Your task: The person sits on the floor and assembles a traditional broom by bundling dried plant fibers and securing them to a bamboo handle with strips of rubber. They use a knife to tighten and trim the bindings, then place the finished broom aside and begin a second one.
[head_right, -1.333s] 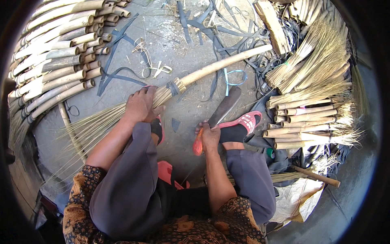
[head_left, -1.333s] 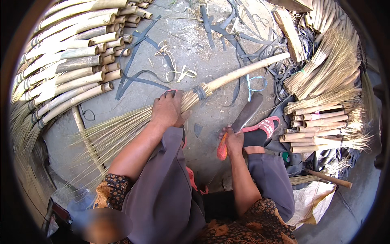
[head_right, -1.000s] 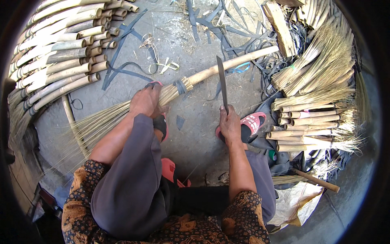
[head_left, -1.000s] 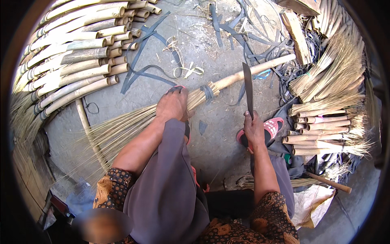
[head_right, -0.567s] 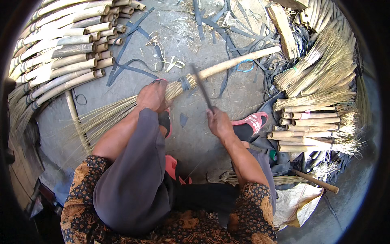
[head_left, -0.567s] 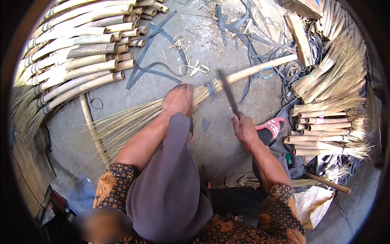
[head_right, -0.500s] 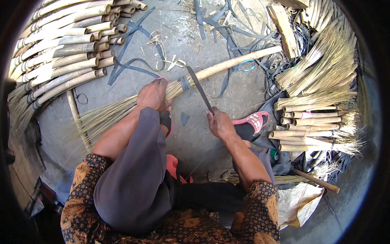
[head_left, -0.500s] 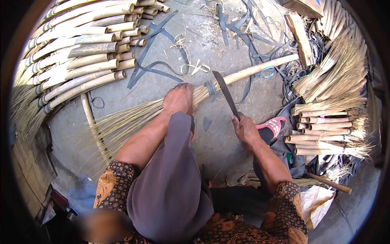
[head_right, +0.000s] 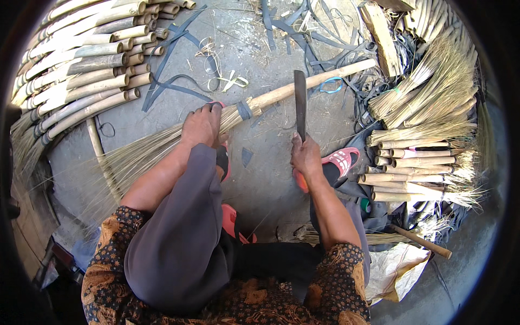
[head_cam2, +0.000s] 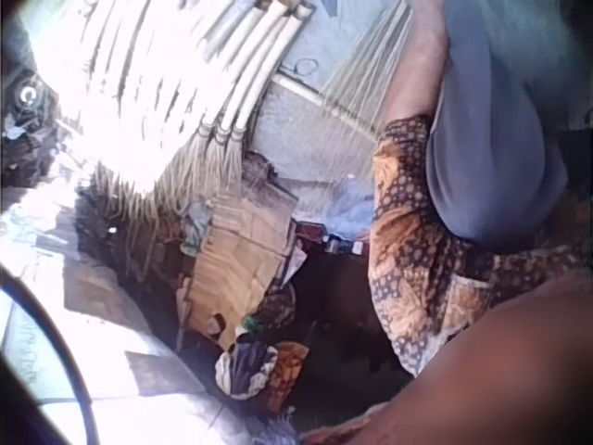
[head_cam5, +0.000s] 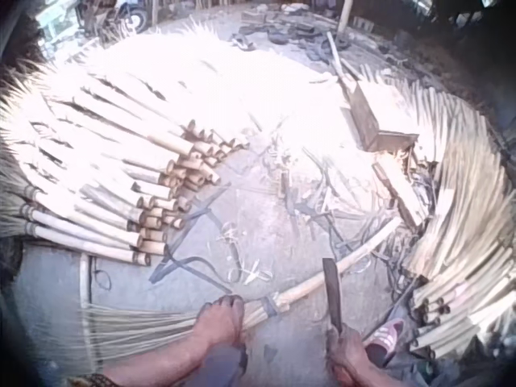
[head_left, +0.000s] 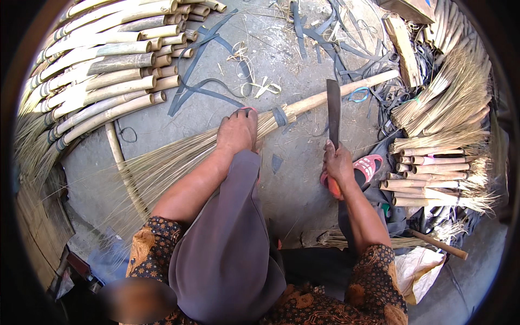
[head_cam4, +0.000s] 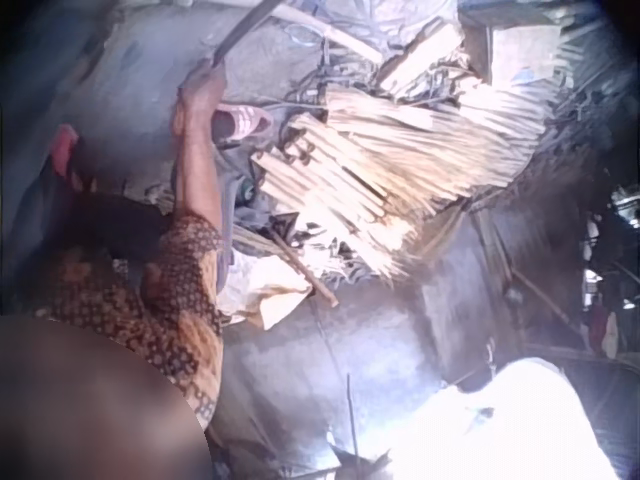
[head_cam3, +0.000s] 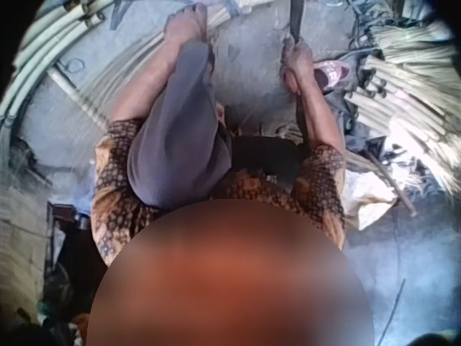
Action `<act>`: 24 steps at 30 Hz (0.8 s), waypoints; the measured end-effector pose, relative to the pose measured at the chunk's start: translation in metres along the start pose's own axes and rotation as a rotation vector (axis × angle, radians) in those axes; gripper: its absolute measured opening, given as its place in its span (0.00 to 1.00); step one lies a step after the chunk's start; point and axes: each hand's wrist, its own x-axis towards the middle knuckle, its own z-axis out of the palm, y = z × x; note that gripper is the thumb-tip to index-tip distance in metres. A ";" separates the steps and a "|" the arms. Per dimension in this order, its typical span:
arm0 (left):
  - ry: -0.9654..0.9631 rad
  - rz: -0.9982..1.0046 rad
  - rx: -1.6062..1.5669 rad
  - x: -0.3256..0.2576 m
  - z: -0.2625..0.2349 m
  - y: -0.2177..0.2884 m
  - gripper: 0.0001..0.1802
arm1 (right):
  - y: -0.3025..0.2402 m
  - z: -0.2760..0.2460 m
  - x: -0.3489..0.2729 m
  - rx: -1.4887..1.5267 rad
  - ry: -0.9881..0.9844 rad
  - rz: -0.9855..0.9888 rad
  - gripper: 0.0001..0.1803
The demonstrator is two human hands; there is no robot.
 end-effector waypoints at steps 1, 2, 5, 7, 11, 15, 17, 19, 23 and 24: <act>0.014 0.021 -0.018 0.001 0.006 -0.003 0.37 | 0.001 0.007 -0.003 -0.025 -0.018 -0.032 0.20; 0.014 0.035 -0.035 -0.001 0.013 -0.005 0.37 | 0.000 0.015 -0.007 -0.050 -0.106 -0.027 0.20; -0.004 0.033 0.003 0.001 0.022 -0.010 0.37 | 0.001 0.023 -0.011 -0.273 -0.060 -0.203 0.19; -0.022 0.009 -0.056 0.004 0.018 -0.013 0.38 | 0.000 0.028 -0.012 -0.191 0.111 -0.144 0.19; -0.112 -0.015 -0.160 0.005 -0.004 -0.014 0.38 | -0.002 0.030 -0.016 -0.229 -0.147 -0.215 0.19; -0.159 0.060 -0.072 0.003 -0.011 -0.017 0.38 | -0.003 0.033 -0.018 -0.223 0.096 -0.297 0.18; -0.123 0.043 -0.026 0.000 -0.002 -0.014 0.38 | -0.002 0.036 -0.020 0.121 -0.004 0.037 0.18; -0.037 0.049 -0.027 0.002 0.008 -0.015 0.38 | -0.002 0.040 -0.021 0.447 -0.054 0.210 0.18; -0.033 0.049 -0.029 0.002 0.018 -0.019 0.38 | -0.007 0.048 -0.025 -0.282 -0.003 -0.168 0.18; -0.020 0.058 -0.036 0.003 0.018 -0.020 0.38 | -0.008 0.050 -0.026 -0.118 0.011 -0.163 0.17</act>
